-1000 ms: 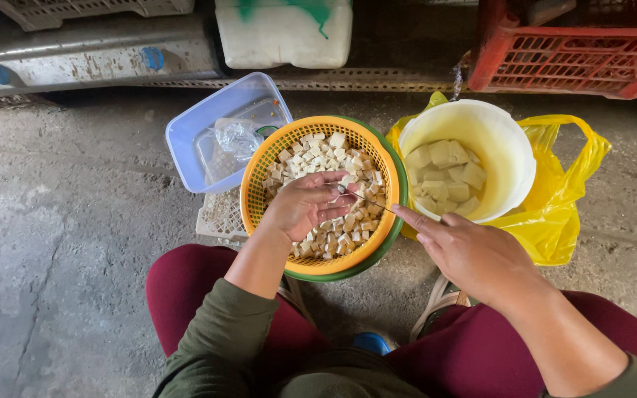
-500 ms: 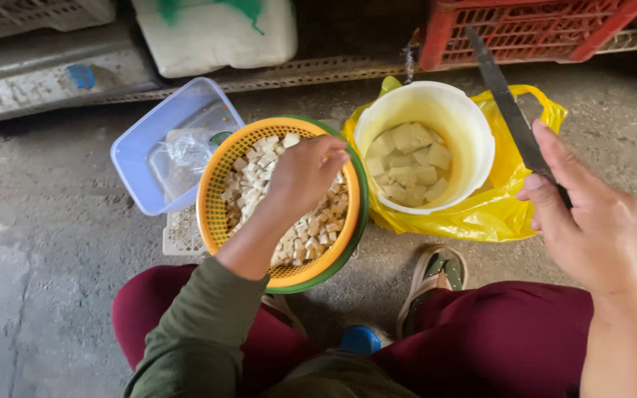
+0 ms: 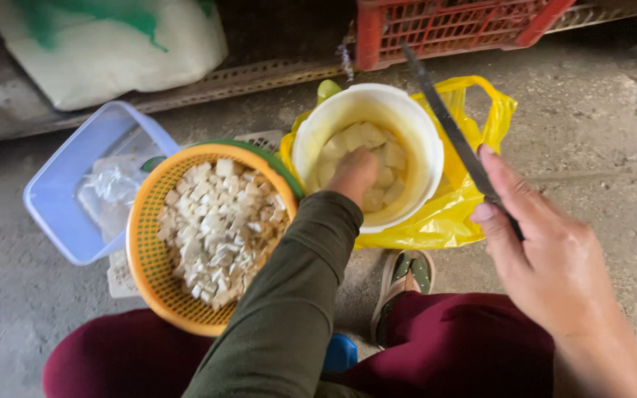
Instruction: The person sits on the floor and uses a knife to cut rectangular blocks of tofu into small cubes. They hold the tofu in one hand and slice it over a yellow basket, then transfer the cut pieces into a white bowl.
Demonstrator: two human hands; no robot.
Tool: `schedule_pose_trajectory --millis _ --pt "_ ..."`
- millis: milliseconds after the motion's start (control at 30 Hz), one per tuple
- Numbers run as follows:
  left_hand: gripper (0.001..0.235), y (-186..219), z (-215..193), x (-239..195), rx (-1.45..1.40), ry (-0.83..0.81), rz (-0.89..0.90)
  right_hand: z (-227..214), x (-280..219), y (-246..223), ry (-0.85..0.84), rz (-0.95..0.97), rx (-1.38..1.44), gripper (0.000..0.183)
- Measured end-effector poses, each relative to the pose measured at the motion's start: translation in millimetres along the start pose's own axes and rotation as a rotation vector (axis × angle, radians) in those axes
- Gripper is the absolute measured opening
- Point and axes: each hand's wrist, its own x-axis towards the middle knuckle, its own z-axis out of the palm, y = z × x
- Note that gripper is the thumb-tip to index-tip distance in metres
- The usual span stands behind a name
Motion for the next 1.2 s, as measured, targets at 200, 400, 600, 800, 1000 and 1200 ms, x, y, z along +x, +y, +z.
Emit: schedule_pose_trajectory --millis 200,400,600,800,1000,1200 --pt "0.031 0.6 23.2 7.5 0.106 -0.134 -0.146 0.5 11.5 7.1 -0.014 0.036 0.015 0.054" --pt "0.033 -6.5 19.6 19.5 -0.074 -0.022 -0.226 2.8 12.2 9.9 -0.037 0.042 0.03 0.051" --pt "0.031 -10.2 -10.4 26.0 -0.204 0.101 -0.211 2.0 12.3 5.8 -0.044 0.023 0.02 0.051" --pt "0.032 15.2 -17.6 -2.8 -0.148 0.021 0.032 1.6 11.1 1.5 -0.062 0.017 -0.029 0.051" --pt "0.033 24.6 8.2 -2.7 -0.156 0.076 0.047 0.3 10.2 -2.0 -0.072 0.028 0.029 0.05" --pt "0.038 21.9 43.4 14.0 0.104 0.231 0.168 -3.0 9.6 -2.0 -0.086 0.042 0.032 0.05"
